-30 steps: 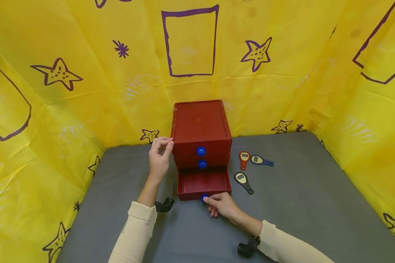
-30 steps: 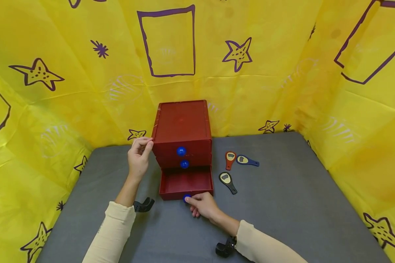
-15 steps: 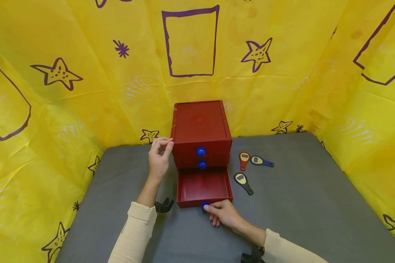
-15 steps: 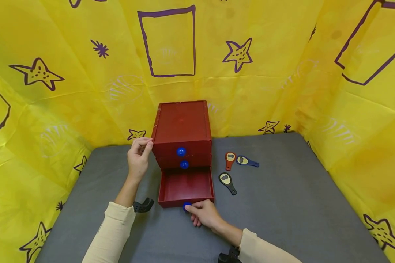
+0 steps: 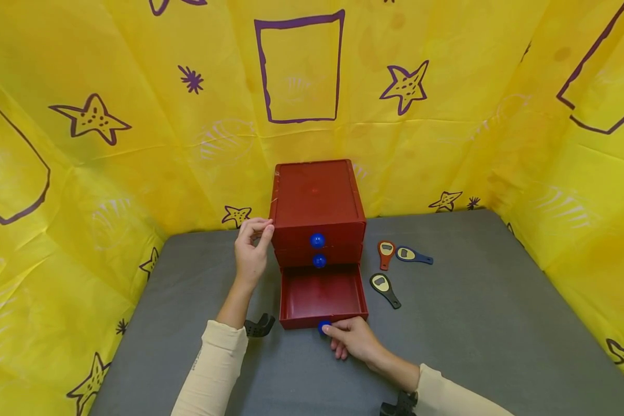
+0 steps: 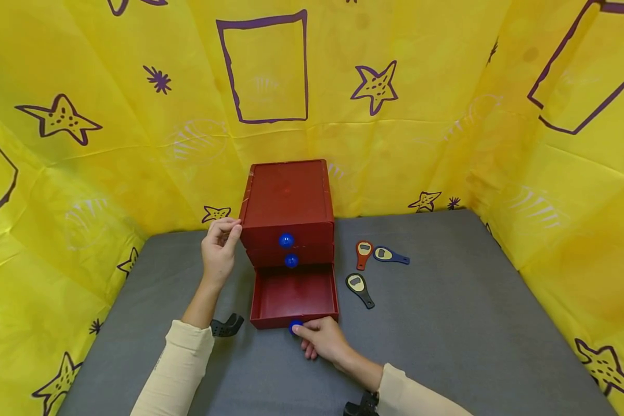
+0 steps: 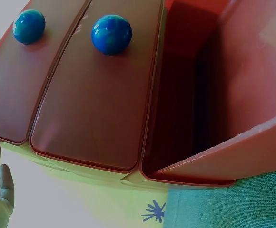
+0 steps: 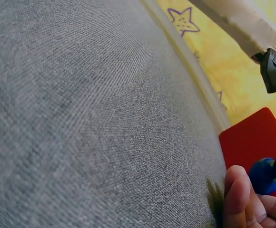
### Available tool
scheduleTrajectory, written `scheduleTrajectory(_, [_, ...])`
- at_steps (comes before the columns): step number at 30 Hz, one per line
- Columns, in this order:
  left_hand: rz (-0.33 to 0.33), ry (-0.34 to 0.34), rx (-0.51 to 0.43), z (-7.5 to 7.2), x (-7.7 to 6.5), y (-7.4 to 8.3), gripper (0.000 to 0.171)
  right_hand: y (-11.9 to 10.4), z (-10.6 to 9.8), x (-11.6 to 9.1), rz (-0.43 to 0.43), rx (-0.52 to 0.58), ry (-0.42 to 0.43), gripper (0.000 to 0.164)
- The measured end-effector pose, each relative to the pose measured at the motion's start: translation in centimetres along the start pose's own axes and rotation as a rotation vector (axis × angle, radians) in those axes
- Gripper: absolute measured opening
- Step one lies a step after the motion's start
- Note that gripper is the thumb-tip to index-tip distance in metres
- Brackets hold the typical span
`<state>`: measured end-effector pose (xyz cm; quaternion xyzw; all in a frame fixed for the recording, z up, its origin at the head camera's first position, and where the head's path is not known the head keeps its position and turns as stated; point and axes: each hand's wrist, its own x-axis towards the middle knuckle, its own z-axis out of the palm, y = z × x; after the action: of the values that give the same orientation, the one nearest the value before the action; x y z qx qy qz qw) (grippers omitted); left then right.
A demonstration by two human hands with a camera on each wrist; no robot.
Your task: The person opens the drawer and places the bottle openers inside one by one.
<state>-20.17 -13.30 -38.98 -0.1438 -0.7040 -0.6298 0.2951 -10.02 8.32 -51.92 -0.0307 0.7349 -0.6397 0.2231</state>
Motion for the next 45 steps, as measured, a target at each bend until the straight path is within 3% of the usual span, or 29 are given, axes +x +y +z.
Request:
scheduleTrajectory(3, [-0.009,-0.001,0.0,0.0,-0.1,0.0,0.015,-0.2,-0.2,-0.5,-0.031,-0.109,-0.052,0.038])
scheduleTrajectory(8, [-0.011,0.004,0.004,0.0,-0.2,-0.1,0.015,-2.6,-1.5,-1.9,-0.108,-0.372,-0.255,0.035])
scheduleTrajectory(13, [-0.005,0.004,0.004,0.0,-0.1,0.0,0.015,-6.9,-5.7,-2.6,-0.209,-0.517,-0.427,0.031])
scheduleTrajectory(17, [-0.008,0.004,-0.003,-0.1,-0.1,-0.1,0.015,-9.5,-10.1,-2.4,-0.273,-0.62,-0.441,0.028])
scheduleTrajectory(21, [-0.006,0.011,-0.01,-0.1,-0.1,-0.1,0.014,-10.5,-14.0,-1.3,-0.259,-0.695,-0.319,0.032])
scheduleTrajectory(24, [-0.008,0.005,-0.01,-0.2,0.0,0.0,0.015,-10.3,-16.6,0.3,-0.202,-0.703,-0.171,0.027])
scheduleTrajectory(29, [-0.015,-0.002,-0.007,-0.2,-0.1,0.0,0.015,-8.4,-20.3,3.3,-0.144,-0.776,0.123,0.034])
scheduleTrajectory(32, [-0.017,-0.002,-0.006,-0.2,-0.1,-0.1,0.015,-6.8,-21.9,4.8,-0.123,-0.855,0.239,0.039])
scheduleTrajectory(36, [-0.019,-0.005,-0.003,-0.2,0.0,-0.2,0.015,-4.8,-23.3,6.1,-0.108,-0.943,0.299,0.031])
scheduleTrajectory(45, [-0.015,-0.013,-0.003,-0.3,0.0,-0.3,0.015,-2.1,-24.3,6.6,-0.194,-1.078,0.342,0.012])
